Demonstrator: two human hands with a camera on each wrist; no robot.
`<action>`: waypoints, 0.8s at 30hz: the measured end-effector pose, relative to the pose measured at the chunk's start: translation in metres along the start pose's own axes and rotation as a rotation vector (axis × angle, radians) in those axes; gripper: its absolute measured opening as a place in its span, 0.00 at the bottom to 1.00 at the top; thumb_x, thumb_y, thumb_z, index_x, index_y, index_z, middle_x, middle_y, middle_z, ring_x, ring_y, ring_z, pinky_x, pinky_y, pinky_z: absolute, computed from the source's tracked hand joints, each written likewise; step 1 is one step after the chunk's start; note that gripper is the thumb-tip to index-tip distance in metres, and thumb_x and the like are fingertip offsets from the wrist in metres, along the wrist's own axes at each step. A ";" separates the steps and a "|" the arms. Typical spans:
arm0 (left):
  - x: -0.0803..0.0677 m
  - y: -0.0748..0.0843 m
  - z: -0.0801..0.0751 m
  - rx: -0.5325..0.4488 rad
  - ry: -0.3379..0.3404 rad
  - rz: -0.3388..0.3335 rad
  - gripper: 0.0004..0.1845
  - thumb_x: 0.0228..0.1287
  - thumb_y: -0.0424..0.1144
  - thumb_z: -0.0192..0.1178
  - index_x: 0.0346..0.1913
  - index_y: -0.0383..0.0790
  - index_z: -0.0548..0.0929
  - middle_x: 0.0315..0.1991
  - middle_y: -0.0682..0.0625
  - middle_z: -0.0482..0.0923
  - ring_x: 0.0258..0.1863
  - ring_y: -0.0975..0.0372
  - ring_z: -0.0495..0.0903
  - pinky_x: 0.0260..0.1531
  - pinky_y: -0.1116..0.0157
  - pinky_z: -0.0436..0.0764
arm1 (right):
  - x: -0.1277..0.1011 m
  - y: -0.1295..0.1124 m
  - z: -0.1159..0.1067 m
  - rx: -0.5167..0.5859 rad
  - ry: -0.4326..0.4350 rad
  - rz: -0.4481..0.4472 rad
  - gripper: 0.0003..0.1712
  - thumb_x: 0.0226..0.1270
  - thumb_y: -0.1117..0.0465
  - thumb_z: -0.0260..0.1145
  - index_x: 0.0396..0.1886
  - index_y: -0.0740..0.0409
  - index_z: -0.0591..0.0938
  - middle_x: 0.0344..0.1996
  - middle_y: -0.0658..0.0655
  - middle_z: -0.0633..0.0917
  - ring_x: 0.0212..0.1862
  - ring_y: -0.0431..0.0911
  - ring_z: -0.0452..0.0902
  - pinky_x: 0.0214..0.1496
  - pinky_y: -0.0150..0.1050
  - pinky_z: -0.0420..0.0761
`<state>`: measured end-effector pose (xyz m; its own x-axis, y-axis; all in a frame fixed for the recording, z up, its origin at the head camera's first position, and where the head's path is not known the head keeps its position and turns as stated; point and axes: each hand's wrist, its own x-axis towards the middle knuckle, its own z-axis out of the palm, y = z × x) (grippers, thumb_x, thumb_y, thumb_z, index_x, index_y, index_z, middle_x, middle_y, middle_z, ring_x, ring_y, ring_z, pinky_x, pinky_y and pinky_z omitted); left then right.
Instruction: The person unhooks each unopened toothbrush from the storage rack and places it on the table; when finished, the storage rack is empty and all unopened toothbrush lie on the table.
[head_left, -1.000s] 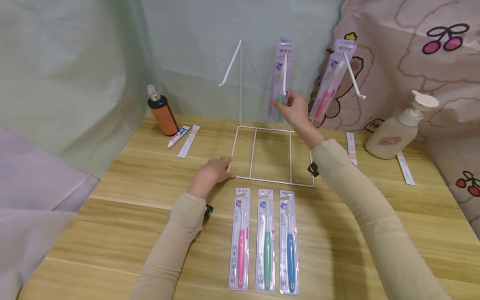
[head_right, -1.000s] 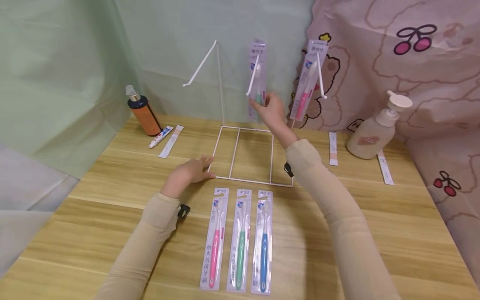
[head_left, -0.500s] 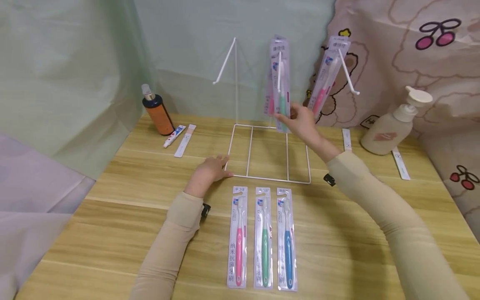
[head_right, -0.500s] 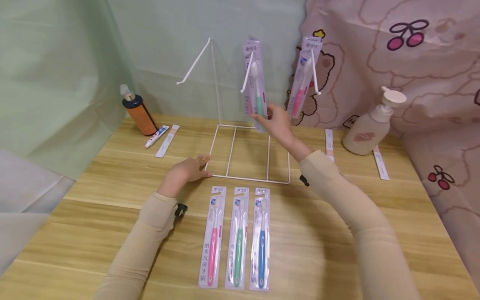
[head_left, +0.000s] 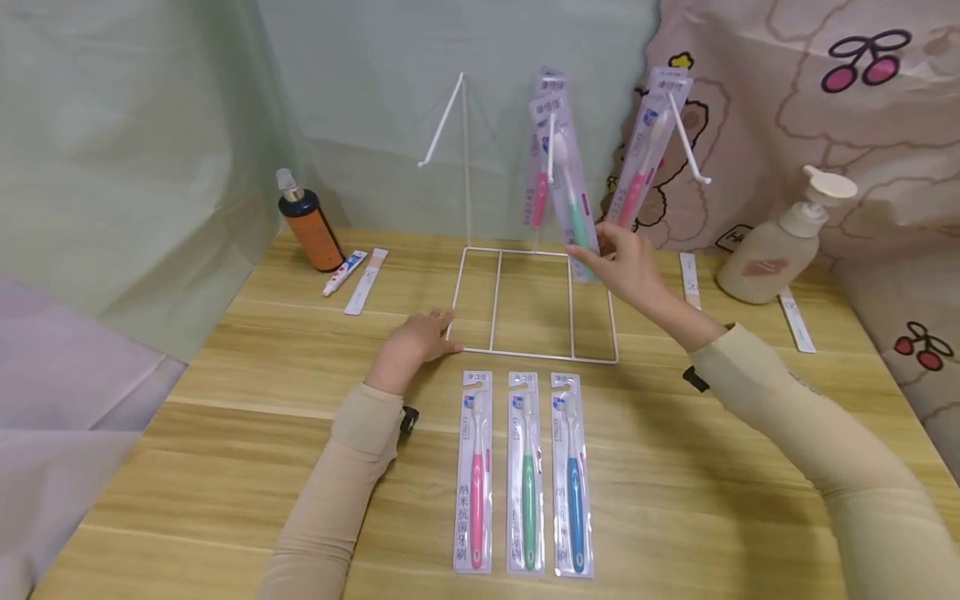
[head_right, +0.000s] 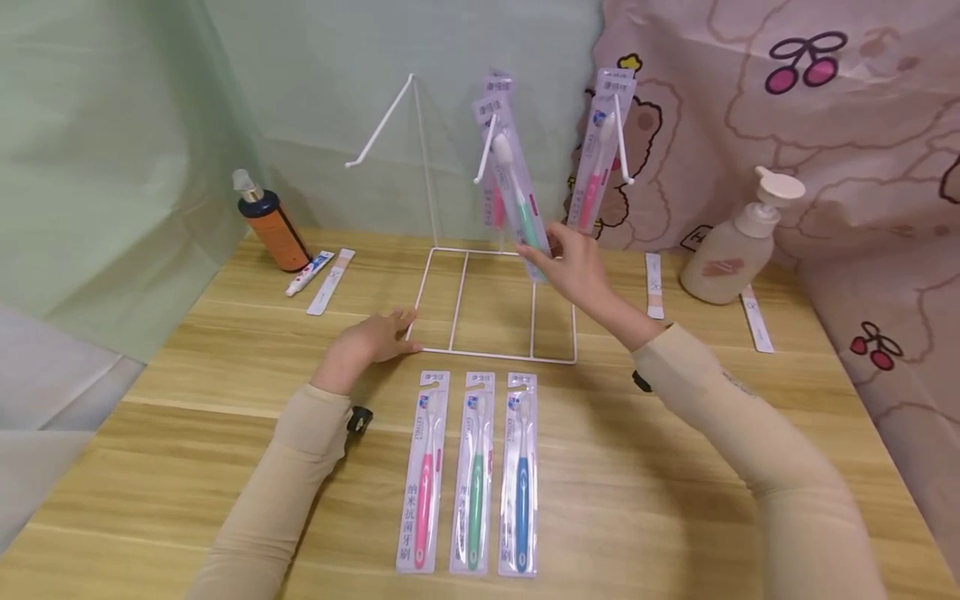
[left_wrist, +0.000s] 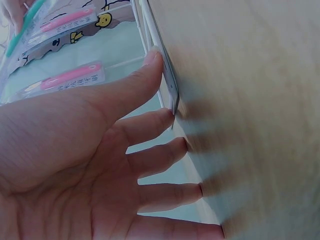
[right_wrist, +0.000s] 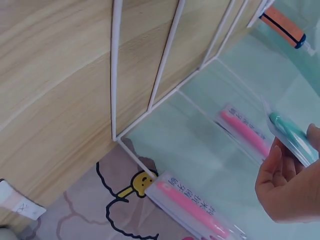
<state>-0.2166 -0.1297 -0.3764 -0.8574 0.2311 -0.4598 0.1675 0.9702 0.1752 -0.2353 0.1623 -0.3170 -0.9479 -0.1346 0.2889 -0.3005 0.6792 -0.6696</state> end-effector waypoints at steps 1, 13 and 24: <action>0.000 0.000 0.000 0.005 0.000 0.002 0.39 0.68 0.55 0.49 0.74 0.43 0.47 0.73 0.40 0.44 0.68 0.38 0.51 0.62 0.43 0.63 | -0.002 0.000 -0.002 -0.005 -0.004 0.002 0.21 0.63 0.47 0.63 0.42 0.62 0.79 0.31 0.62 0.84 0.29 0.49 0.78 0.22 0.32 0.74; -0.001 0.000 -0.001 0.019 -0.008 0.005 0.38 0.68 0.54 0.49 0.74 0.43 0.47 0.73 0.39 0.44 0.68 0.38 0.51 0.62 0.44 0.63 | -0.025 -0.005 -0.022 -0.006 -0.081 -0.016 0.21 0.63 0.50 0.64 0.45 0.63 0.80 0.34 0.63 0.85 0.34 0.52 0.81 0.26 0.33 0.80; 0.000 0.001 -0.001 0.042 -0.011 0.008 0.39 0.69 0.54 0.48 0.74 0.42 0.47 0.73 0.38 0.43 0.68 0.37 0.51 0.62 0.44 0.64 | -0.046 -0.007 -0.026 0.006 -0.118 -0.031 0.23 0.62 0.50 0.65 0.47 0.63 0.80 0.35 0.61 0.85 0.34 0.49 0.80 0.26 0.32 0.80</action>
<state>-0.2171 -0.1292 -0.3753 -0.8506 0.2391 -0.4683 0.1945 0.9705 0.1423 -0.1865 0.1823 -0.3075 -0.9439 -0.2398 0.2270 -0.3301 0.6690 -0.6659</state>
